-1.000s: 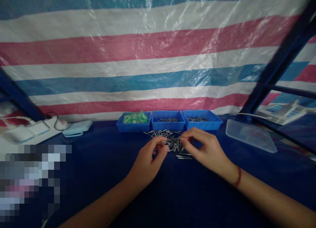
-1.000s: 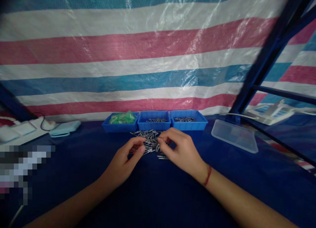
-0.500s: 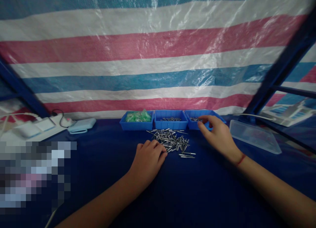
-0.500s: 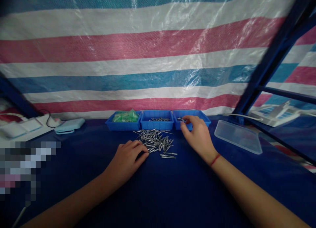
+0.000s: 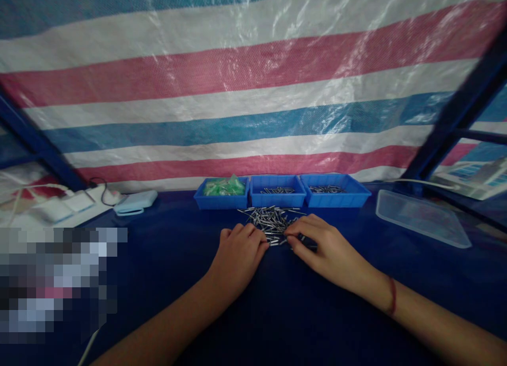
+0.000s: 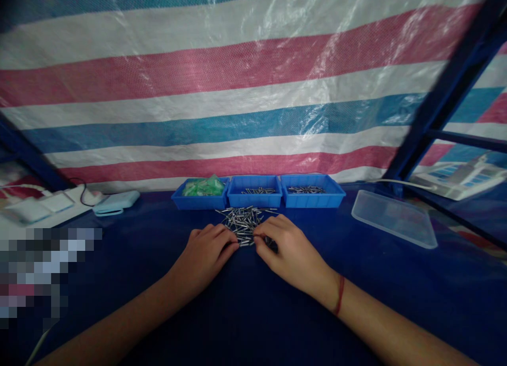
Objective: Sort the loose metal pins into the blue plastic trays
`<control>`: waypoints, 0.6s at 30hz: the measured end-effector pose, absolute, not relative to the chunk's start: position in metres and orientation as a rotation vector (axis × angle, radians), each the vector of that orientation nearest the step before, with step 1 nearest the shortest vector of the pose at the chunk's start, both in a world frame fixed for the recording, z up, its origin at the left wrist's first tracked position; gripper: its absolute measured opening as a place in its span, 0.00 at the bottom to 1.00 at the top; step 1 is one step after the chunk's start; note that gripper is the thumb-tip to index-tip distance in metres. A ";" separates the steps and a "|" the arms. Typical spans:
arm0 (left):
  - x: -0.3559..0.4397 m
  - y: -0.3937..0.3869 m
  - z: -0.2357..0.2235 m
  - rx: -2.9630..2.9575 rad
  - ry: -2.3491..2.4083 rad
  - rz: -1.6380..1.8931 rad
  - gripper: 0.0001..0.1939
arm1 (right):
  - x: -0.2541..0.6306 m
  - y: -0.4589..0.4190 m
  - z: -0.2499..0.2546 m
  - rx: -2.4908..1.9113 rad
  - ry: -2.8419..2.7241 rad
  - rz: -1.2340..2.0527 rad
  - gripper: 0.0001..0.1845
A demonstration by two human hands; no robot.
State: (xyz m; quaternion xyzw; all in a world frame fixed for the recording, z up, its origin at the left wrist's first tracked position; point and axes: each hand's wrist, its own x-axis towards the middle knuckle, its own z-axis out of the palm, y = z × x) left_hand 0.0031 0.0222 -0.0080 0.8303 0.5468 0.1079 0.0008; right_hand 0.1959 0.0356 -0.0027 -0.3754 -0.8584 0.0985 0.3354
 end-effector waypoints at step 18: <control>0.007 0.023 -0.009 2.667 1.661 0.205 0.11 | 0.190 0.032 -0.009 -0.950 -2.313 0.341 0.08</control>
